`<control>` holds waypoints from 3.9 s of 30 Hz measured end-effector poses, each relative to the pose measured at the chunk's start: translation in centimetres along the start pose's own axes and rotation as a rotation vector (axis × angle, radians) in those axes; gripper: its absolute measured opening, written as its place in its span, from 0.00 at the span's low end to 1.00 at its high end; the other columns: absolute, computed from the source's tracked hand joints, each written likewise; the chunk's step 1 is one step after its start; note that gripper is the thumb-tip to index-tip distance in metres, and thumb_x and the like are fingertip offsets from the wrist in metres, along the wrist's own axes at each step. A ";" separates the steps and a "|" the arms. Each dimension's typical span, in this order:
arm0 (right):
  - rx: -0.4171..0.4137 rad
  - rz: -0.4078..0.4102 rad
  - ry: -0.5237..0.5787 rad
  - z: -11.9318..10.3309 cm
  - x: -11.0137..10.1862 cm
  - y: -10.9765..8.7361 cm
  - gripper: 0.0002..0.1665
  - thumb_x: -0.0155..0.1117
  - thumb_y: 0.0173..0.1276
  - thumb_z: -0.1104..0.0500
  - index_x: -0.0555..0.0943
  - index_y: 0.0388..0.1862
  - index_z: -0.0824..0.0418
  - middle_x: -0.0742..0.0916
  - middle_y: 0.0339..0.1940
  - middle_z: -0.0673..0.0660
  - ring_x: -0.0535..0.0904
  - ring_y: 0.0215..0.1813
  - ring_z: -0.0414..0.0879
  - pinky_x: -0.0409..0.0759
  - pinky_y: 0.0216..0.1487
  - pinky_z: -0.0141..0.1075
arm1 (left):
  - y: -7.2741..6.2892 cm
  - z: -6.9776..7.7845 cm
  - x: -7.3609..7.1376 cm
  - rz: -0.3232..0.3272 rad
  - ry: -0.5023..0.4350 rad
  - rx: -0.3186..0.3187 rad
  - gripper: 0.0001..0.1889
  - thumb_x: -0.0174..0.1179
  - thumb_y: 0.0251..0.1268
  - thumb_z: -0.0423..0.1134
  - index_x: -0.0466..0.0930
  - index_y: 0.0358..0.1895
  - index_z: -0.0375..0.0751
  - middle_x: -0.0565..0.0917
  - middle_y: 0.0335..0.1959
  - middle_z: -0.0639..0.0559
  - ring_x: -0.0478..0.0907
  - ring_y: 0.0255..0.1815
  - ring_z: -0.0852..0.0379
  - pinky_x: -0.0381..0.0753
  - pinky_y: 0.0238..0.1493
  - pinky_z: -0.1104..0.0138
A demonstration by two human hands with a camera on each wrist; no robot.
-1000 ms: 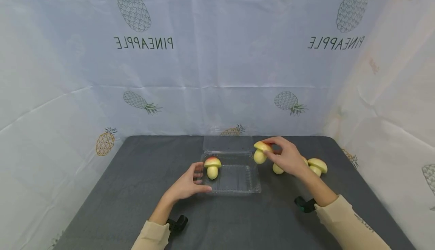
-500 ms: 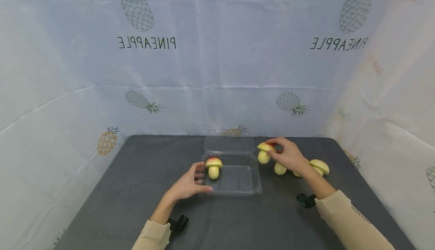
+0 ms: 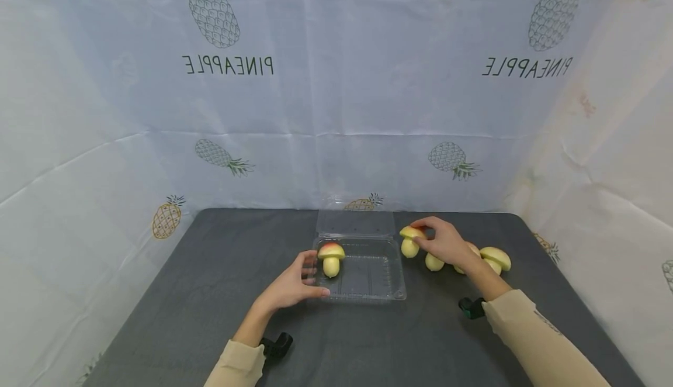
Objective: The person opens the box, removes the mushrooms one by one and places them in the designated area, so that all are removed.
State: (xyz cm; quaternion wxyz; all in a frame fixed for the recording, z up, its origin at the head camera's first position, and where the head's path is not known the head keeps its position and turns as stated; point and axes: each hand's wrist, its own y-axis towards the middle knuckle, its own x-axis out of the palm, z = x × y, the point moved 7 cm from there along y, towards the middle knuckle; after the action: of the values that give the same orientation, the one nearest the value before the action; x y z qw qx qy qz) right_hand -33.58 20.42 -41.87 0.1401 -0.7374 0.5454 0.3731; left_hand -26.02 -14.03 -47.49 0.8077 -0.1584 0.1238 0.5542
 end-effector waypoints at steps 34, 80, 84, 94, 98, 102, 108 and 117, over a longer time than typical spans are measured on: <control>-0.073 -0.110 -0.227 -0.4 1.9 0.4 0.18 0.68 0.70 0.62 0.83 0.57 0.67 0.84 0.50 0.60 0.81 0.48 0.54 0.81 0.48 0.51 | 0.0 0.0 0.1 -0.001 0.012 0.012 0.53 0.77 0.58 0.43 0.50 0.79 0.35 0.61 0.74 0.32 0.67 0.71 0.33 0.76 0.65 0.46; -0.083 0.042 -0.109 -3.7 -0.6 -1.7 0.17 0.65 0.75 0.56 0.84 0.58 0.63 0.84 0.58 0.62 0.81 0.58 0.60 0.83 0.53 0.54 | -0.2 0.3 0.2 0.007 0.014 0.010 0.51 0.76 0.59 0.40 0.51 0.79 0.34 0.62 0.74 0.32 0.68 0.71 0.34 0.75 0.66 0.46; -0.108 0.057 -0.082 -4.3 -0.5 -1.9 0.17 0.65 0.75 0.56 0.84 0.57 0.63 0.85 0.55 0.62 0.81 0.56 0.62 0.81 0.54 0.59 | -0.2 0.1 0.2 0.004 0.012 0.008 0.51 0.76 0.59 0.41 0.51 0.79 0.36 0.62 0.74 0.33 0.68 0.71 0.34 0.75 0.66 0.46; -0.085 0.035 -0.018 -5.3 1.0 -1.7 0.20 0.64 0.76 0.53 0.83 0.59 0.63 0.84 0.56 0.63 0.80 0.60 0.62 0.79 0.60 0.58 | 0.0 0.0 0.2 0.005 0.008 0.001 0.52 0.76 0.59 0.42 0.50 0.79 0.36 0.61 0.75 0.34 0.67 0.71 0.34 0.75 0.66 0.46; -0.066 0.011 -0.019 -5.8 1.9 -1.8 0.20 0.64 0.77 0.52 0.83 0.60 0.61 0.84 0.57 0.61 0.79 0.62 0.61 0.79 0.62 0.56 | 0.1 0.0 0.2 0.008 0.007 -0.003 0.52 0.76 0.59 0.41 0.50 0.80 0.37 0.61 0.75 0.34 0.67 0.72 0.35 0.75 0.66 0.46; -0.094 0.001 0.000 -6.7 3.0 -1.7 0.18 0.64 0.76 0.53 0.83 0.59 0.61 0.84 0.57 0.61 0.80 0.60 0.62 0.79 0.61 0.58 | 0.1 -0.1 0.2 0.007 0.005 0.000 0.52 0.76 0.59 0.41 0.50 0.80 0.37 0.61 0.75 0.33 0.67 0.72 0.34 0.74 0.66 0.46; -0.128 0.013 -0.007 -7.9 4.4 -1.4 0.17 0.66 0.75 0.55 0.84 0.57 0.60 0.85 0.55 0.60 0.81 0.59 0.61 0.81 0.59 0.56 | 0.1 -0.1 0.2 0.005 -0.003 0.002 0.52 0.76 0.59 0.41 0.50 0.80 0.37 0.61 0.74 0.34 0.67 0.71 0.34 0.75 0.66 0.46; -0.103 -0.027 0.030 -8.9 6.4 -0.9 0.19 0.64 0.76 0.53 0.83 0.59 0.61 0.84 0.57 0.59 0.79 0.60 0.60 0.79 0.61 0.56 | 0.2 -0.1 0.2 0.005 -0.001 0.004 0.53 0.77 0.58 0.42 0.50 0.79 0.36 0.62 0.74 0.34 0.67 0.71 0.34 0.75 0.66 0.46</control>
State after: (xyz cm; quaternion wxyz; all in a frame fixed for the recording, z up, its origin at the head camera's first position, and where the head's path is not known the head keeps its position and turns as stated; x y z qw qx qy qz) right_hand -28.37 10.83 -40.46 0.0986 -0.7563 0.5175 0.3878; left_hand -26.09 -13.82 -47.67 0.8066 -0.1564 0.1249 0.5562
